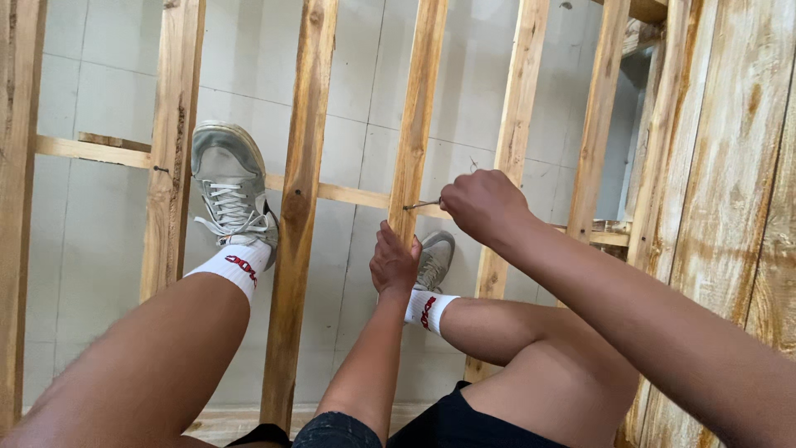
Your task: The person uses a screwdriver to tighten a screw on a wooden bed frame while sitting on the floor.
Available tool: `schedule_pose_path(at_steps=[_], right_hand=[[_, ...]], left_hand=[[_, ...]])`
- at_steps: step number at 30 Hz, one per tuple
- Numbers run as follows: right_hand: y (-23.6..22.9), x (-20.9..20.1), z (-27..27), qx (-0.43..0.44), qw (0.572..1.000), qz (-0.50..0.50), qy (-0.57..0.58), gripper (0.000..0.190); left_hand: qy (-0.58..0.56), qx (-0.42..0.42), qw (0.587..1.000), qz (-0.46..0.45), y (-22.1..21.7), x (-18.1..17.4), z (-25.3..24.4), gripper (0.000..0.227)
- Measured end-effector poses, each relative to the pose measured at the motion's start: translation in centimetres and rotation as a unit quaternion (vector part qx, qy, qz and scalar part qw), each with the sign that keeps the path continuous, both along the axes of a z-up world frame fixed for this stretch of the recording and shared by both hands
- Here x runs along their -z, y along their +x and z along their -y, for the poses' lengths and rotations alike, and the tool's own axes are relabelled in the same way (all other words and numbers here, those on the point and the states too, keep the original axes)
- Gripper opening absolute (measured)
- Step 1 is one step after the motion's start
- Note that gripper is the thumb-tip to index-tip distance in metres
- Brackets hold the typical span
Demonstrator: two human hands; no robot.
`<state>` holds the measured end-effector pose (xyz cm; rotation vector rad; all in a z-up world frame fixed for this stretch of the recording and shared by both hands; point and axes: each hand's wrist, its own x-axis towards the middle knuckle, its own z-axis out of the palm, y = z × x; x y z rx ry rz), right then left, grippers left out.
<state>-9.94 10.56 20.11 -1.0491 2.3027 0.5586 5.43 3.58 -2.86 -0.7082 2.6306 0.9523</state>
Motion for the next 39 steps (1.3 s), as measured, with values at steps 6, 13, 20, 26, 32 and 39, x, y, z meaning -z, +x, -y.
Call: schedule_pose_path(at_steps=[6, 13, 20, 26, 32, 39], right_hand=[[-3.2, 1.7, 0.7, 0.342, 0.937, 0.071, 0.022, 0.034], [3.6, 4.5, 0.0, -0.114, 0.991, -0.044, 0.056, 0.019], [3.3, 5.7, 0.5, -0.225, 0.971, -0.064, 0.037, 0.022], [-0.7, 2.7, 0.8, 0.101, 0.994, 0.031, 0.034, 0.024], [-6.5, 3.3, 0.5, 0.363, 0.904, 0.189, 0.124, 0.041], [-5.5, -0.1, 1.1, 0.475, 0.854, 0.206, 0.044, 0.034]], left_hand=[[-0.019, 0.007, 1.000, -0.009, 0.5, 0.9, -0.4, 0.069], [-0.044, -0.027, 0.997, -0.050, 0.8, 2.7, -1.1, 0.074], [-0.057, -0.001, 0.997, -0.045, 0.7, 3.2, -1.2, 0.077], [-0.023, -0.013, 0.998, -0.050, 0.7, 3.5, -1.0, 0.076], [-0.053, -0.007, 0.997, -0.048, 0.6, 3.4, -1.2, 0.075], [-0.022, 0.001, 0.999, -0.023, 0.4, 2.6, -0.7, 0.071]])
